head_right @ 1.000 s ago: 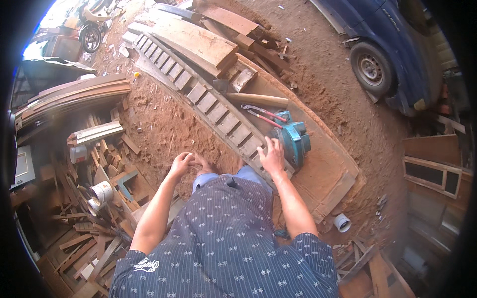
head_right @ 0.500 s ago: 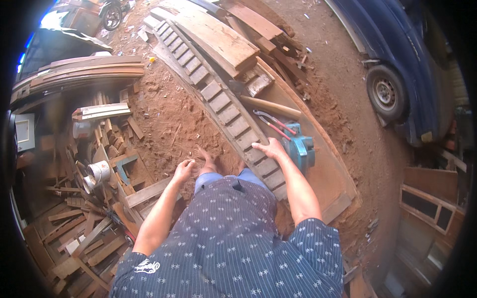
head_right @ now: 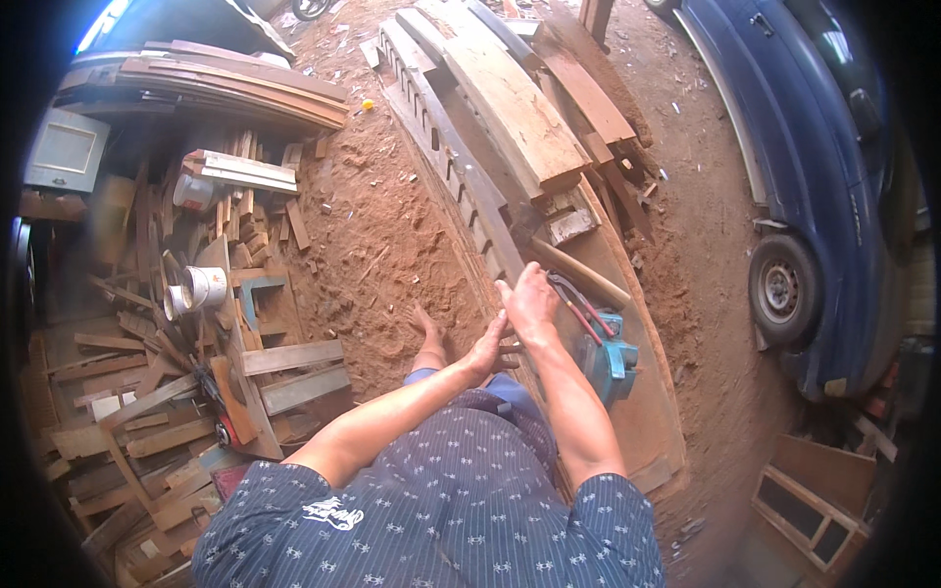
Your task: The person uses a crowbar and a hammer to dismantle a wooden structure, prying apart slats and striking the wood to separate pieces. They remove individual wooden slats and place them aside on the ground.
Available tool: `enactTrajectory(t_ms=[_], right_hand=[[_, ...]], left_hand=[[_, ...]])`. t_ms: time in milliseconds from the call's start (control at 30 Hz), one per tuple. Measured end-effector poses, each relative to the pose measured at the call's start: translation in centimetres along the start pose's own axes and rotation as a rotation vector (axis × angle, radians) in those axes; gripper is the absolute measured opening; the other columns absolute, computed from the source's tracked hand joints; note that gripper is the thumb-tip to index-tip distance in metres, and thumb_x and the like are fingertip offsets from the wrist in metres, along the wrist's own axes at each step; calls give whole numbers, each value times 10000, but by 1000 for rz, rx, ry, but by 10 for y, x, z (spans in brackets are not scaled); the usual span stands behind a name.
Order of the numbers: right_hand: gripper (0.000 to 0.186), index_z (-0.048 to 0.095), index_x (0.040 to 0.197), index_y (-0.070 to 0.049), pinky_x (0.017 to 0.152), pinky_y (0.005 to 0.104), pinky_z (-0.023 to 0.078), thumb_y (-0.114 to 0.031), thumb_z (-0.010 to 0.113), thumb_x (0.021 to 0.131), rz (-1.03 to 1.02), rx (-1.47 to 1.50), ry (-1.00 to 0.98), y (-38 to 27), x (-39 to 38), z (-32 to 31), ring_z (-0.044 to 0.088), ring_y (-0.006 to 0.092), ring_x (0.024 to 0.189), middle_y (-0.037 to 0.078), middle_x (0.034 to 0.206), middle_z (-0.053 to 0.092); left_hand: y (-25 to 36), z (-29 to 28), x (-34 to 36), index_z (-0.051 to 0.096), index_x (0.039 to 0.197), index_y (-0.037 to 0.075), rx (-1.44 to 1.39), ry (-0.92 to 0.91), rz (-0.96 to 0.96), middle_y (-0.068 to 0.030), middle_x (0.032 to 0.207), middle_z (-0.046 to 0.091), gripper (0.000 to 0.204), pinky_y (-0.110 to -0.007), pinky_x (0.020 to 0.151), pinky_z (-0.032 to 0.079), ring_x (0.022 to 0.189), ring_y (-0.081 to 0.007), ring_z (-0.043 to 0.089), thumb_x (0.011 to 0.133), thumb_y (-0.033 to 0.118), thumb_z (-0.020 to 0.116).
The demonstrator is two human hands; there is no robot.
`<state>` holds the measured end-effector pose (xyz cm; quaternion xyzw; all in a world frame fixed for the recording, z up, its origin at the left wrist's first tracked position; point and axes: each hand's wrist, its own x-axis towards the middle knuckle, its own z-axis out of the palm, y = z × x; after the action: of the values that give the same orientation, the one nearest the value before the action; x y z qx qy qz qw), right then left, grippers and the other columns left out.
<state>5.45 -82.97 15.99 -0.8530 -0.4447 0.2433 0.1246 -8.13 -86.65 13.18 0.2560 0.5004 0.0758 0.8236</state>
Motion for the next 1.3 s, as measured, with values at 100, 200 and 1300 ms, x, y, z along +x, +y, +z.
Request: enactTrajectory(t_ms=[100, 200, 1300], right_hand=[[575, 496, 1137, 29, 832, 504, 557, -383, 770, 845, -101, -70, -6, -28, 21, 19, 678, 430, 983, 261, 1105, 629], [541, 496, 1127, 18, 817, 502, 563, -359, 767, 851, -98, -77, -24, -21, 33, 30, 679, 428, 970, 255, 1078, 633], [333, 471, 1279, -148, 844, 494, 572, -230, 587, 977, -146, -436, -61, 180, 11, 51, 649, 370, 985, 177, 1177, 506]], left_hand=[[-11, -30, 37, 309, 1558, 115, -215, -74, 64, -166, 1549, 388, 823, -554, 1043, 426, 1334, -345, 472, 987, 705, 361], [2, -20, 37, 328, 1550, 110, -196, -84, 105, -133, 1537, 421, 754, -510, 1039, 440, 1318, -291, 498, 1024, 650, 322], [102, -12, 90, 61, 1577, -44, 763, 384, 288, -319, 1575, 282, 1244, -424, 1222, 248, 1495, -365, 274, 805, 688, 705]])
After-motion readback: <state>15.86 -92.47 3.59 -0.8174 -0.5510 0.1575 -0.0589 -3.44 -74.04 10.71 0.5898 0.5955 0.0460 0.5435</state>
